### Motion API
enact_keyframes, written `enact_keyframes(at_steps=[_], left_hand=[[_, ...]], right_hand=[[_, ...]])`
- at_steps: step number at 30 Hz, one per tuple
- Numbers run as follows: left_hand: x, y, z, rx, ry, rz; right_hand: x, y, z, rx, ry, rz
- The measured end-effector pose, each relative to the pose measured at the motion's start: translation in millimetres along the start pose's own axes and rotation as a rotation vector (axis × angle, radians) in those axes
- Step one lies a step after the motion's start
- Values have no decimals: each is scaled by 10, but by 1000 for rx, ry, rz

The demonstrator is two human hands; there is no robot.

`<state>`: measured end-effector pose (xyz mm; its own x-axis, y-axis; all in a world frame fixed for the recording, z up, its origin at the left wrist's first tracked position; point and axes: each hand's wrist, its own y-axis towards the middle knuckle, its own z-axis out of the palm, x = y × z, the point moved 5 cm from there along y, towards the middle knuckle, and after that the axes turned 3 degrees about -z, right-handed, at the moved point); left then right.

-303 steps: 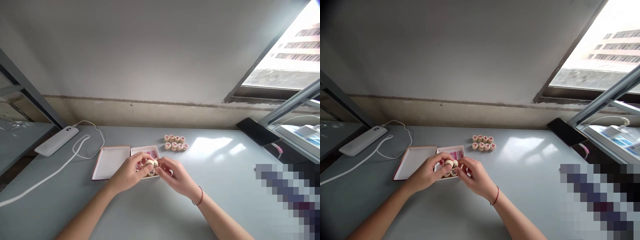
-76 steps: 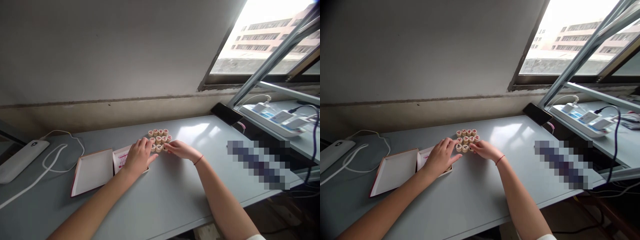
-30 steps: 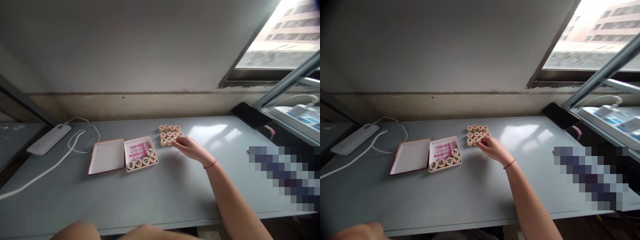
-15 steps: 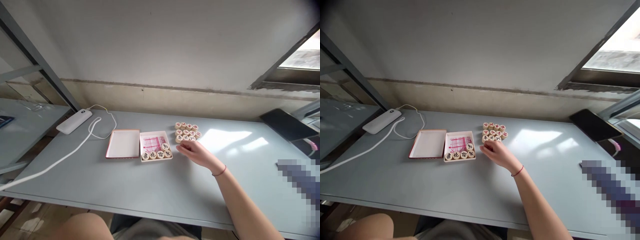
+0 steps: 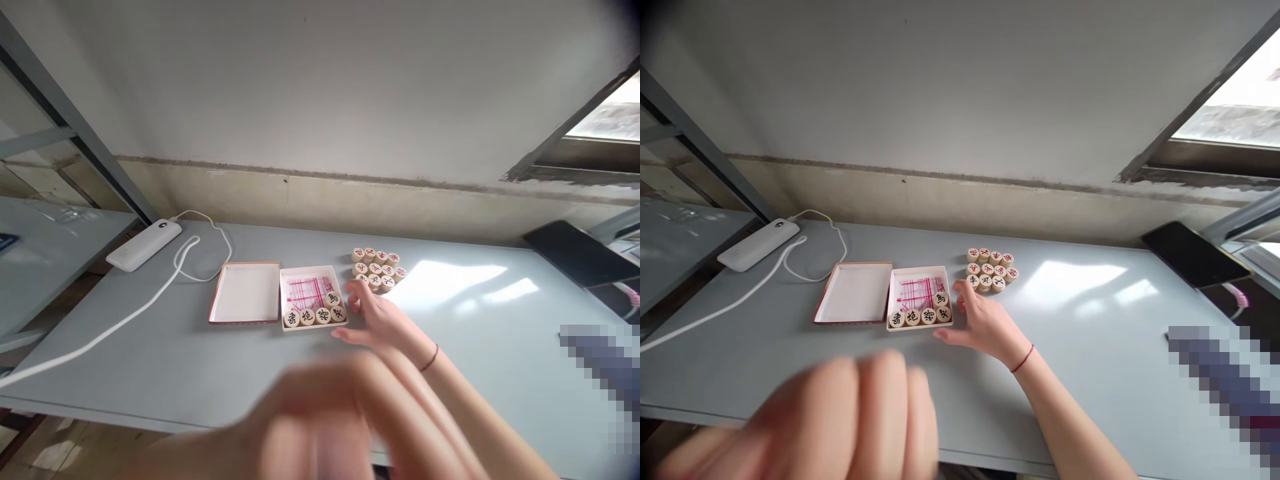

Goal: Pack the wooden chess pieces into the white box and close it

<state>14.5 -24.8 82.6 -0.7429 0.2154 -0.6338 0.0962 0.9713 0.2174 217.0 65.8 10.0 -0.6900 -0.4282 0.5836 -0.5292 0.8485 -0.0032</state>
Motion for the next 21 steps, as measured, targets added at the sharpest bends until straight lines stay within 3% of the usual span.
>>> enact_keyframes(at_steps=[4, 7, 12, 21], left_hand=[[77, 708, 271, 27, -20, 7], [151, 939, 545, 80, 200, 15], [131, 854, 912, 260, 467, 113], [101, 846, 922, 164, 217, 11]], right_hand=[[20, 21, 49, 0, -30, 9], [40, 38, 70, -17, -79, 1], [69, 42, 97, -35, -119, -31], [76, 43, 153, -81, -86, -82]])
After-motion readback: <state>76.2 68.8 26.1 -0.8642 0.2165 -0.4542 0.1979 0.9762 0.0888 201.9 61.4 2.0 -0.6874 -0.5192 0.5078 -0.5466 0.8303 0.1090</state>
